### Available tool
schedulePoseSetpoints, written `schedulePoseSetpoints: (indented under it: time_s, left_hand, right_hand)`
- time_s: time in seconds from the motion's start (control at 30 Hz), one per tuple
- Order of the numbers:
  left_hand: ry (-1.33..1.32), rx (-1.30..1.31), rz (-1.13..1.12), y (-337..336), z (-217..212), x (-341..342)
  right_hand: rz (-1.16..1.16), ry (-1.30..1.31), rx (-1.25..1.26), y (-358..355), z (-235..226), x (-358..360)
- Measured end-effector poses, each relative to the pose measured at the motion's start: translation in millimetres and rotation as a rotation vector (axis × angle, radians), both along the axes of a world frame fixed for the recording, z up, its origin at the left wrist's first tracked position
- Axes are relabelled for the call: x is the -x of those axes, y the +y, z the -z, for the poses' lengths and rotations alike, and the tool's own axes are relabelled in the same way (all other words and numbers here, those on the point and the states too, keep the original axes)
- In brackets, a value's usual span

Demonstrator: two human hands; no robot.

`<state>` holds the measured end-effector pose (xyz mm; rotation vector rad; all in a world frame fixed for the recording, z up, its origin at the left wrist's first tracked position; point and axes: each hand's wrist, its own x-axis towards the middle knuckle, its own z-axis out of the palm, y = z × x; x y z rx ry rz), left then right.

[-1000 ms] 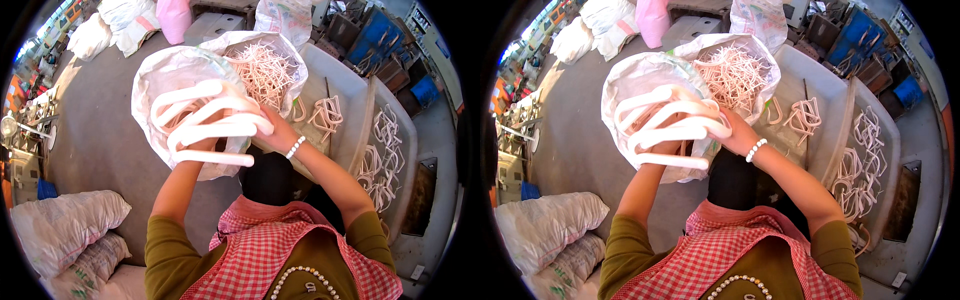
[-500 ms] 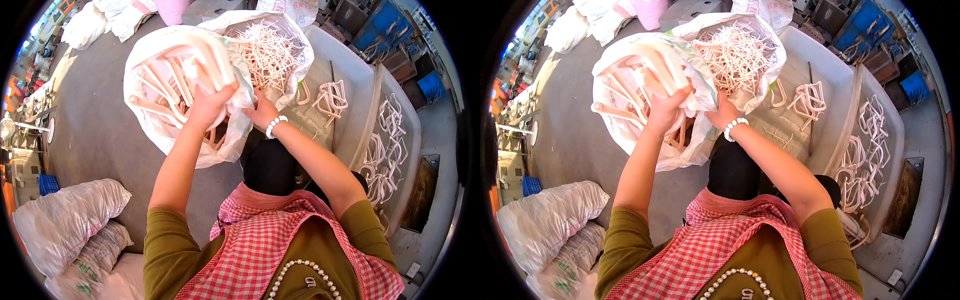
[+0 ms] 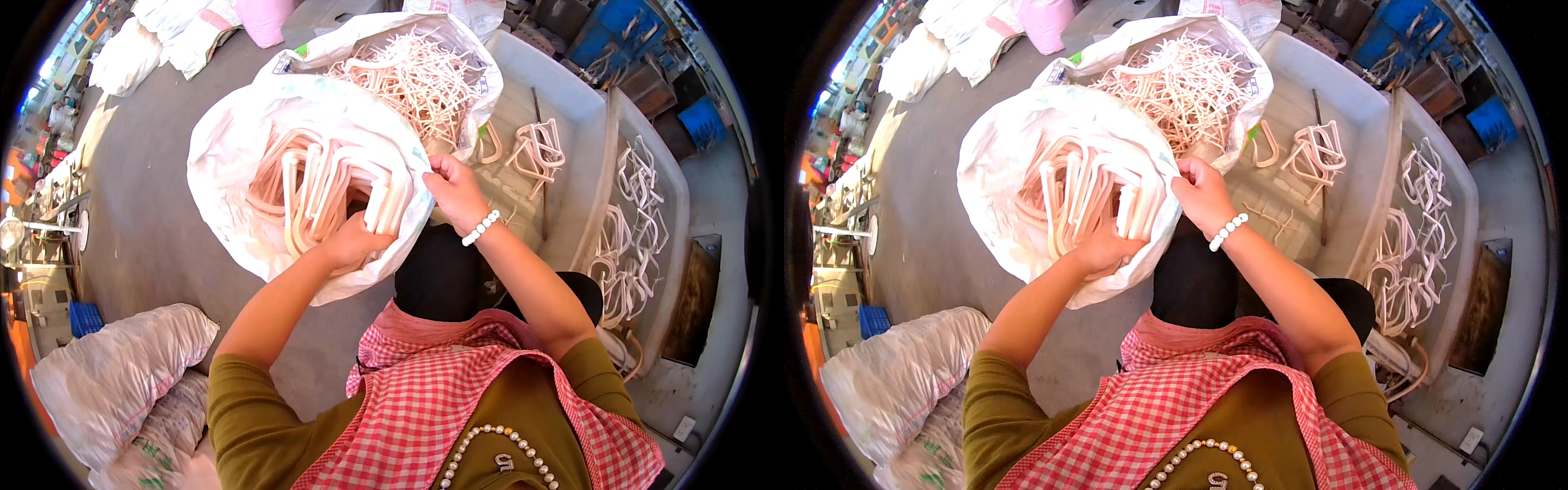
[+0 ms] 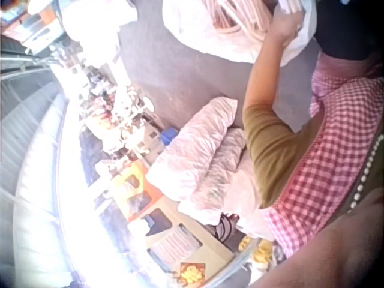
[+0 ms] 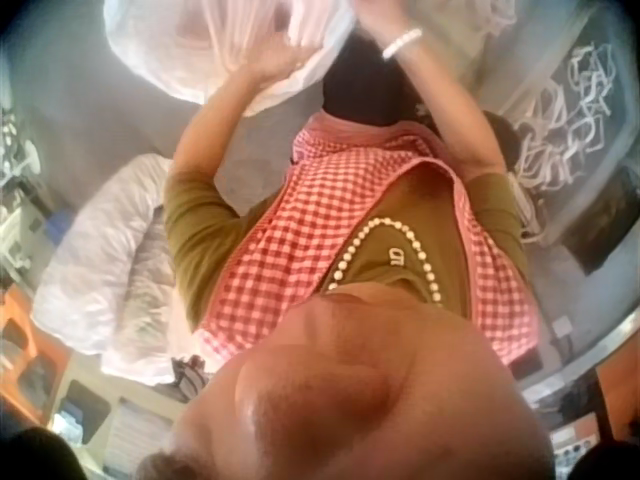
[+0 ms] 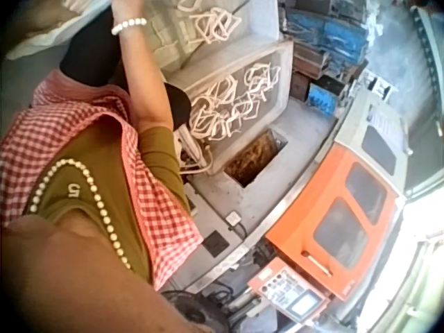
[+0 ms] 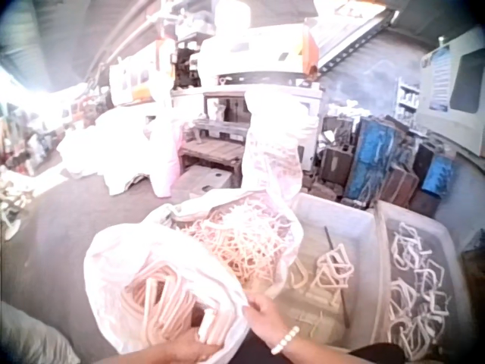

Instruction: The person assembles white plastic hangers by snapping the hook onto the frame. They then spray the assembled hangers with a red aerosol can and wipe them with a yellow cloth. Finally, the person places the finished hangers into a large white sack.

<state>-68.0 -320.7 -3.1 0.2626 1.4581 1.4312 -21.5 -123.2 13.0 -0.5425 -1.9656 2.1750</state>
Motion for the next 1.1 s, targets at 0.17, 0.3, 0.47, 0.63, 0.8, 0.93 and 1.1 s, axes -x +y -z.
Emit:
schedulePoseSetpoints:
  time_s: [0.17, 0.3, 0.47, 0.63, 0.8, 0.93, 1.1]
  left_hand:
    - [0.583, 0.315, 0.237, 3, 177, 35]
    - [0.572, 0.258, 0.327, 32, 151, 43]
    - [0.933, 0.529, 0.511, 24, 18, 30]
    - [0.749, 0.398, -0.106, -38, -38, 6]
    - [1.371, 1.022, -1.106, -122, 1, -8]
    - [0.611, 0.626, -1.002, -157, 20, 18]
    - [1.066, 0.606, -0.975, -168, -58, 91]
  right_hand:
    - [-0.052, 0.166, -0.316, -24, -7, -4]
    - [-0.051, 0.071, -0.108, 12, -9, 7]
    - [-0.169, 0.045, -0.161, 19, -12, 6]
    - [-0.268, -0.006, -0.378, 21, -17, 8]
    - [-0.259, 0.118, -0.854, 0, -57, 30]
    - [-0.390, 0.026, -0.940, -16, -62, 80]
    - [-0.239, 0.062, -0.778, -11, -70, 138]
